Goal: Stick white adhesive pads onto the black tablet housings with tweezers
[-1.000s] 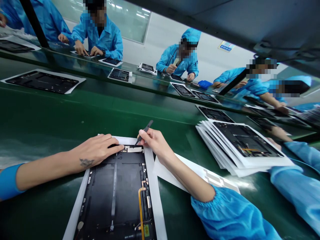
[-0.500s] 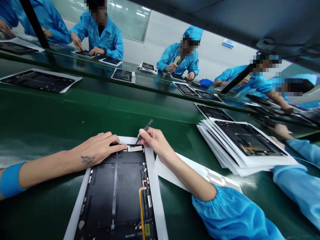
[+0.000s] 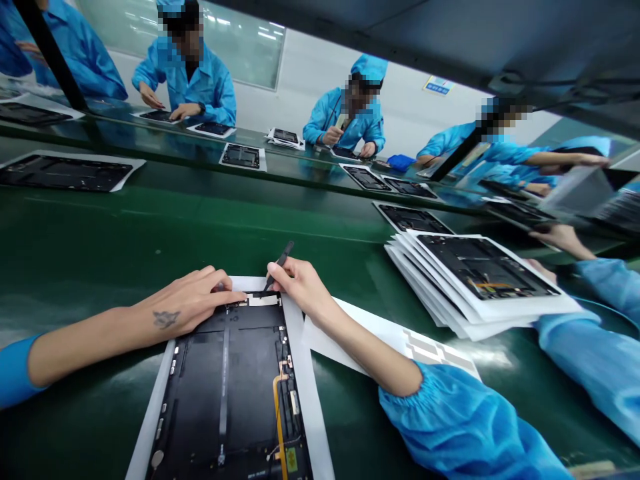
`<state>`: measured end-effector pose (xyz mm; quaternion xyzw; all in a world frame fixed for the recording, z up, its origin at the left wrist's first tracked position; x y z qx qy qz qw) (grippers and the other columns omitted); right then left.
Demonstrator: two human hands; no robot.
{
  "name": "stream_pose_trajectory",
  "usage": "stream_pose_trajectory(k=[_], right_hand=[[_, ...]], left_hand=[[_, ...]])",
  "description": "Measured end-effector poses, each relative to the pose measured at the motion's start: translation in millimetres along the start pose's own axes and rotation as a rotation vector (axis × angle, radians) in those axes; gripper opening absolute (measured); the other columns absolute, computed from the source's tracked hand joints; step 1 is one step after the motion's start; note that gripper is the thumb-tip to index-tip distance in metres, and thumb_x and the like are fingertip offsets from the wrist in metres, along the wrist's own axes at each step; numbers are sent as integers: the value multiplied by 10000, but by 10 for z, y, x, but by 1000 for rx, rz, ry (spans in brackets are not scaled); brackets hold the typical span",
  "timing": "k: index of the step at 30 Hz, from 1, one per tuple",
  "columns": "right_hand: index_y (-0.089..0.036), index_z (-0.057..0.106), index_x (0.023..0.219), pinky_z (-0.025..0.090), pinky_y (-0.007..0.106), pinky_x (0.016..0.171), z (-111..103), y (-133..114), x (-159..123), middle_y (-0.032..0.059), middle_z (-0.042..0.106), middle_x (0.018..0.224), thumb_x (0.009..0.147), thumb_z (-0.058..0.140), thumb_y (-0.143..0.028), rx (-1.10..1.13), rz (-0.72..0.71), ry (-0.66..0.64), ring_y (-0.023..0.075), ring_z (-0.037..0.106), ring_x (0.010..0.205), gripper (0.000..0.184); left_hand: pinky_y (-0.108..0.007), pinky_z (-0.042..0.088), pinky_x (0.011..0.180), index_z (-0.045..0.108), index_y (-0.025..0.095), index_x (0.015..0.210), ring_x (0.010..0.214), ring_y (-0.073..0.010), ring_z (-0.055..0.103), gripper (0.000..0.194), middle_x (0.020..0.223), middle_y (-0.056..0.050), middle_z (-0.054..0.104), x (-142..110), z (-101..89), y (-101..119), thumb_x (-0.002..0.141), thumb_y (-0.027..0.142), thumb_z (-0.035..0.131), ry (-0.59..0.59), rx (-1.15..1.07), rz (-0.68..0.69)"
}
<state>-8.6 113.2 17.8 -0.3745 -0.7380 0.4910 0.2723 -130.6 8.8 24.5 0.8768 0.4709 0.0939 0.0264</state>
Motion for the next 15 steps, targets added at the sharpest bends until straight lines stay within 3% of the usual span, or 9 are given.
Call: stream_pose_trajectory(k=[5,9,15], right_hand=[[-199,590,689,457,292,601,-78,-70,-58,29,622,670,847,545,-658,-140,-77,85,191,624,621,487],[-202,636,776,492,306,667,-139,-189,-195,50,673,774,880,549,-611,-103,-161,200,216,660,728,431],[-209,691,817,495,308,660,109,-347,-309,72,703,870,932,534,-529,-163,-334,91,211,651,783,375]], left_hand=[[-289,403,725,545,286,1317,839,-175,471,450,1071,-58,542,-1,0,17,959,61,392,-26,48,-3],[-297,416,718,545,278,1324,846,-183,493,429,1078,-64,559,1,-3,25,967,89,399,-26,71,0],[-304,461,730,564,242,1308,881,-194,525,413,1080,-76,580,0,-11,34,958,85,413,-1,101,15]])
Point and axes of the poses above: each hand's wrist, its own x-axis towards the middle knuckle, its own z-axis out of the palm, y = z × x, the point moved 9 cm from there along x, towards the middle knuckle
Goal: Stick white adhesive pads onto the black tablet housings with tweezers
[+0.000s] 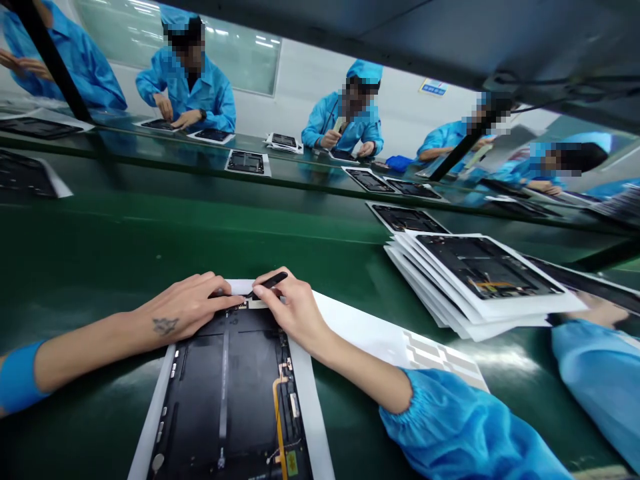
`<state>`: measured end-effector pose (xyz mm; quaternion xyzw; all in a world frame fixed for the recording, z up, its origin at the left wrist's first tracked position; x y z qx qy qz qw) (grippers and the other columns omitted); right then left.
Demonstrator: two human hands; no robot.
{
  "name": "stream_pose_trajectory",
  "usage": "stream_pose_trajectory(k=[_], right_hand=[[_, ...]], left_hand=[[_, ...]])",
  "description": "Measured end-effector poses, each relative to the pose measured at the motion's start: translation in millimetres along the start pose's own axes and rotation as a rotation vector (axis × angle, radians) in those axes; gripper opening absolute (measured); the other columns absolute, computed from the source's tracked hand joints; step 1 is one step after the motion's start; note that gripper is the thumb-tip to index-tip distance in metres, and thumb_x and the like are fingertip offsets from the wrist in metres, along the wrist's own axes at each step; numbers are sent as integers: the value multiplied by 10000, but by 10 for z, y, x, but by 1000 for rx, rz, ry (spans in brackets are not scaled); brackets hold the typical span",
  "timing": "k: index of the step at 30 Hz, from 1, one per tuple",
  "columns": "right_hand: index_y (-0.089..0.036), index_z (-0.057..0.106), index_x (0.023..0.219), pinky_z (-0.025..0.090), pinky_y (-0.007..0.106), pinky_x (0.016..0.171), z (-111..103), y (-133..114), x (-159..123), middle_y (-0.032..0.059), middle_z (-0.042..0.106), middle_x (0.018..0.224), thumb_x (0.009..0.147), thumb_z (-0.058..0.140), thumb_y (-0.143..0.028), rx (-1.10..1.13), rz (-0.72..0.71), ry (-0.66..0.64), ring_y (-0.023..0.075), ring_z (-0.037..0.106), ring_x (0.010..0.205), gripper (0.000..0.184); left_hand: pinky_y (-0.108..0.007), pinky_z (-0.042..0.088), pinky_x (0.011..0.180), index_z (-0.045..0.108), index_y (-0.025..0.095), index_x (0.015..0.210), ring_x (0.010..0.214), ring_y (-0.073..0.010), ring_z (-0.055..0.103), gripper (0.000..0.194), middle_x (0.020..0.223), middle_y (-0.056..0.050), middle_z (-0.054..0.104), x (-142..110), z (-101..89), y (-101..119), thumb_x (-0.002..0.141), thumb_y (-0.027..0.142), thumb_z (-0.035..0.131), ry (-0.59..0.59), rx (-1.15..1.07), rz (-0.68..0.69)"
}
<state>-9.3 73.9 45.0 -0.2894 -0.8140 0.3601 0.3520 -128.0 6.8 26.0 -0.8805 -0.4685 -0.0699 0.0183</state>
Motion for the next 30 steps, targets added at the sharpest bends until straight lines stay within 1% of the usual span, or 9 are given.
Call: stream_pose_trajectory(k=[5,12,16,19,21,25,27,28,30], right_hand=[[-223,692,793,513,341,727,26,-28,-3,77,714,881,959,524,-469,-62,-82,-17,223,655,834,341],[-221,682,938,493,359,731,117,-254,-93,61,690,804,985,517,-301,-143,-360,-114,212,592,792,189],[-217,671,945,496,358,727,117,-286,-117,57,689,792,982,519,-268,-146,-405,-120,211,591,784,165],[-219,676,940,495,347,724,59,-240,-88,56,699,821,980,522,-256,-137,-347,-52,205,610,786,164],[-219,683,936,494,345,728,48,-209,-70,60,710,848,983,519,-267,-136,-310,-36,204,620,795,177],[-215,705,893,503,350,763,65,-165,-50,66,713,849,975,529,-393,-81,-240,-109,211,649,822,263],[-202,707,860,511,335,755,8,-80,-37,66,709,853,956,540,-459,-31,-132,-113,206,656,810,321],[-194,704,849,515,324,739,-49,-12,-33,65,706,858,944,549,-483,1,-56,-88,202,657,799,341],[-183,693,826,519,306,713,-211,157,-49,55,690,837,913,576,-521,72,109,21,191,649,767,368]], left_hand=[[-303,465,719,577,243,1297,865,-189,516,404,1061,-71,579,5,-10,9,968,93,396,-2,5,2],[-307,439,728,543,251,1336,874,-192,514,417,1086,-70,585,6,17,12,984,102,377,-22,8,3],[-302,421,725,543,258,1328,871,-189,519,412,1082,-61,587,8,23,13,979,97,393,-30,20,-3],[-297,421,723,548,259,1314,869,-187,526,398,1084,-54,592,11,14,20,980,105,396,-22,45,2],[-300,422,716,554,251,1306,863,-190,532,388,1084,-56,600,11,14,25,987,112,384,-13,68,9],[-303,438,702,570,204,1274,887,-205,556,379,1100,-72,615,13,20,59,964,80,390,37,76,62],[-315,462,732,590,156,1225,907,-213,569,351,1119,-91,619,14,22,97,939,57,411,68,68,107],[-323,472,755,600,137,1192,915,-216,575,331,1122,-100,621,15,20,113,930,48,419,83,66,123],[-332,480,795,598,121,1180,939,-222,583,326,1122,-109,625,20,13,137,918,30,427,104,68,137]])
Point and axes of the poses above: each hand's wrist, its own x-axis towards the middle knuckle, its own z-axis out of the palm, y = z × x, the point moved 9 cm from there along x, towards the middle knuckle
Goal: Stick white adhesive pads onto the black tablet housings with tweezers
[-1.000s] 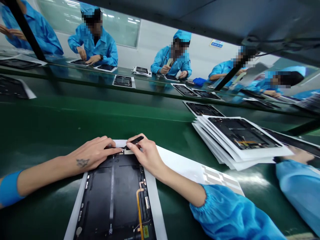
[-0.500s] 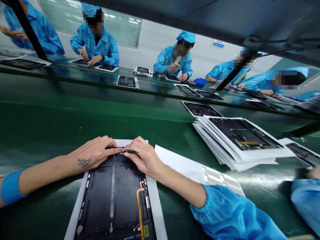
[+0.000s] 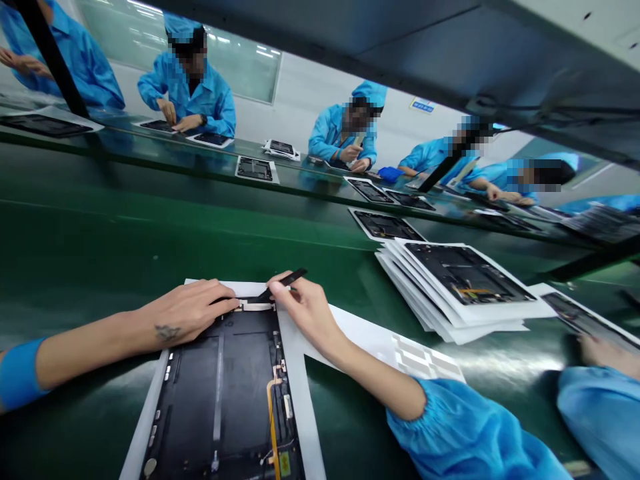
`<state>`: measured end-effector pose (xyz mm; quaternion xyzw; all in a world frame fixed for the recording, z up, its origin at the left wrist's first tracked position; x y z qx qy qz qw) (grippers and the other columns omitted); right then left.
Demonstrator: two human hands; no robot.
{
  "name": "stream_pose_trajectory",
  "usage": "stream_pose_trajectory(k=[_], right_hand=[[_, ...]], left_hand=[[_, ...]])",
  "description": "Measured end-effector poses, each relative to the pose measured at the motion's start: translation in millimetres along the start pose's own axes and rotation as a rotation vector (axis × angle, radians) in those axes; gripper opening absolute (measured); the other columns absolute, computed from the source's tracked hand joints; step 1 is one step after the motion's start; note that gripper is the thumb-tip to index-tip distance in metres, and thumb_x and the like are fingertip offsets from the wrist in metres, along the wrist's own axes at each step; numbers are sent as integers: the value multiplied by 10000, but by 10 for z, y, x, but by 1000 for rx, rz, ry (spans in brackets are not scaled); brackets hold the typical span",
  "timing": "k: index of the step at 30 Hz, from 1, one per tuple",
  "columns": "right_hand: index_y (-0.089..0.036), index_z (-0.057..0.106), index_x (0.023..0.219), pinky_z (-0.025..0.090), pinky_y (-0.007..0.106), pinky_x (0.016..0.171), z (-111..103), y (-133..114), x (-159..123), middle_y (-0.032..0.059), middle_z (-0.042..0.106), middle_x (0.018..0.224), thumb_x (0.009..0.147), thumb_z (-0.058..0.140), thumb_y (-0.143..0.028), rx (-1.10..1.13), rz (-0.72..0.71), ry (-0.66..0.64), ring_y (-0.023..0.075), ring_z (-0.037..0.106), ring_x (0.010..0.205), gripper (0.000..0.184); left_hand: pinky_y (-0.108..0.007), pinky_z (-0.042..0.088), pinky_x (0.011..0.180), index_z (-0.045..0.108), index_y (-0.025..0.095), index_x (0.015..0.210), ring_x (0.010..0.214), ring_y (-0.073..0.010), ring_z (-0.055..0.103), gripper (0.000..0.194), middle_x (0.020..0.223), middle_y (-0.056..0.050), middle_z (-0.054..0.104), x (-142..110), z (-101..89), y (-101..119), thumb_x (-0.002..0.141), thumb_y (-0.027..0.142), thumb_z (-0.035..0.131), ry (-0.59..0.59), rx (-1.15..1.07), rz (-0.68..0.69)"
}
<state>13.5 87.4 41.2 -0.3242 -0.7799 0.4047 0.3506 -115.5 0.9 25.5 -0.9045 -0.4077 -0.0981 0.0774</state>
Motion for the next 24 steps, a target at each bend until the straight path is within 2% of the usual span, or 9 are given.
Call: stream_pose_trajectory(k=[3,8,12,17,24], right_hand=[[-173,679,805,536,314,737,-194,255,-46,28,649,740,845,643,-564,130,215,145,175,636,722,395],[-155,663,775,540,312,695,-194,450,-86,-6,599,633,755,713,-603,262,375,154,143,610,613,451],[-143,667,766,509,292,646,-147,431,-92,5,612,639,752,715,-605,255,384,123,135,585,598,465],[-151,665,789,487,278,667,-147,375,-116,-6,608,640,797,699,-559,309,314,163,128,574,615,409],[-153,648,783,478,285,668,-126,406,-104,0,611,650,842,663,-536,246,281,129,138,577,625,388]], left_hand=[[-327,482,798,553,135,1267,955,-224,589,383,1120,-109,628,15,-14,24,927,26,415,6,22,6],[-305,471,799,524,185,1320,968,-208,589,416,1124,-89,629,30,18,7,968,54,346,-61,76,-20],[-296,454,785,529,198,1318,946,-202,588,410,1110,-81,624,30,26,-3,974,63,351,-72,89,-24],[-293,445,773,518,201,1343,934,-200,579,432,1103,-78,623,29,23,12,979,55,336,-75,78,-13],[-288,439,767,530,194,1318,941,-197,577,414,1102,-76,626,33,12,12,976,53,345,-51,102,-23]])
Point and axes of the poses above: each hand's wrist, its own x-axis towards the middle knuckle, its own z-axis out of the palm, y = z × x, the point moved 9 cm from there along x, towards the middle knuckle
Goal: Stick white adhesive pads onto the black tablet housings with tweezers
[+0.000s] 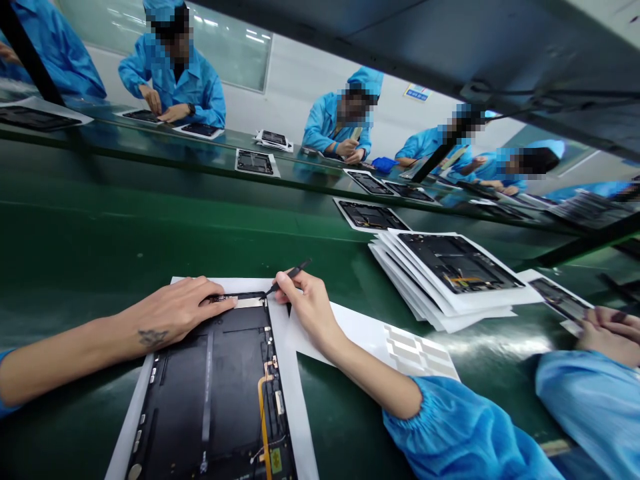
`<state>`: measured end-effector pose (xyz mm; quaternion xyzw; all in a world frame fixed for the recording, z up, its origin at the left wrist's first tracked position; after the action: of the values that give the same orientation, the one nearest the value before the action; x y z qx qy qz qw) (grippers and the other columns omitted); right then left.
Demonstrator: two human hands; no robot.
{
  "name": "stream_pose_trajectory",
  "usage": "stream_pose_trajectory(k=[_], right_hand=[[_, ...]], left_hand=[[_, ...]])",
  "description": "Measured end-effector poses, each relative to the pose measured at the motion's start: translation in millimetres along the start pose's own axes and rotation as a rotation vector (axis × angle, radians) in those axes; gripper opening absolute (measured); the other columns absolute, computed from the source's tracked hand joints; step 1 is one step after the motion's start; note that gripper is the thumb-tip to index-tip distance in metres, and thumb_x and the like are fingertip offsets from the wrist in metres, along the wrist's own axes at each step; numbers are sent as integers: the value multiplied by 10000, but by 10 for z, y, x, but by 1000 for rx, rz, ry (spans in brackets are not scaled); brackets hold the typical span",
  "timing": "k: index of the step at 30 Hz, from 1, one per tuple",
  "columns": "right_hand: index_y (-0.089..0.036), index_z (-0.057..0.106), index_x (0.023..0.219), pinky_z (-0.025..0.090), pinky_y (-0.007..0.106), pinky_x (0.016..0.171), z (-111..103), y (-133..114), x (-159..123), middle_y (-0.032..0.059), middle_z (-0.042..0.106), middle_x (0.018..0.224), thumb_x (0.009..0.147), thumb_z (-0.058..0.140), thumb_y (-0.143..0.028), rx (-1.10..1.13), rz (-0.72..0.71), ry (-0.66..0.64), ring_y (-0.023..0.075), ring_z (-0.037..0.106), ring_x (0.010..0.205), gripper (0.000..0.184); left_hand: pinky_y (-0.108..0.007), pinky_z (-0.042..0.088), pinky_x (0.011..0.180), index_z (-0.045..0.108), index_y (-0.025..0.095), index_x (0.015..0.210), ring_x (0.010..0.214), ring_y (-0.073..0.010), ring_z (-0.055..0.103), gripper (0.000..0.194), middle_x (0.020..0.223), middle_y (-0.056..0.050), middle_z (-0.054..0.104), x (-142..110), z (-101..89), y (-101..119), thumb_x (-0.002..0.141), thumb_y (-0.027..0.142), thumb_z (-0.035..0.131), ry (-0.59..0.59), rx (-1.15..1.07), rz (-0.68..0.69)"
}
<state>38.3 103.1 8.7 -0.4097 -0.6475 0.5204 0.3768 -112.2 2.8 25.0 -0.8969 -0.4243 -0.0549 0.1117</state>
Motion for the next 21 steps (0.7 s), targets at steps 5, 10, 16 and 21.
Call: stream_pose_trajectory(k=[5,10,16,21], right_hand=[[-160,634,781,476,287,681,-6,5,3,4,618,653,873,629,-531,-54,-32,-10,144,587,639,382],[-166,624,768,478,289,672,1,-18,3,10,623,657,878,615,-539,-95,-61,-16,153,597,641,389],[-167,623,781,484,288,673,-9,-32,-3,12,627,661,877,608,-552,-105,-77,-9,156,605,641,397],[-167,625,786,491,293,671,-11,-38,4,12,629,664,872,605,-569,-115,-75,-17,162,617,641,412]], left_hand=[[-281,434,754,548,197,1301,920,-191,577,403,1082,-70,629,6,-13,8,982,56,347,4,25,1],[-290,442,740,568,183,1285,900,-197,583,408,1067,-78,631,9,-49,26,981,48,332,23,36,9],[-286,450,783,543,199,1313,936,-186,582,427,1090,-73,631,1,-19,14,983,50,315,-15,51,1],[-291,450,763,555,194,1291,912,-192,579,431,1077,-82,623,0,-34,17,969,33,319,-4,43,7]])
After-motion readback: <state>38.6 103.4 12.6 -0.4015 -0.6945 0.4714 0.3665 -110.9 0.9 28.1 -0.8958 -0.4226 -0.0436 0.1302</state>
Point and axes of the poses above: each hand's wrist, its own x-axis towards the middle knuckle, its own z-axis out of the palm, y = z × x, the point moved 9 cm from there along x, towards the middle knuckle
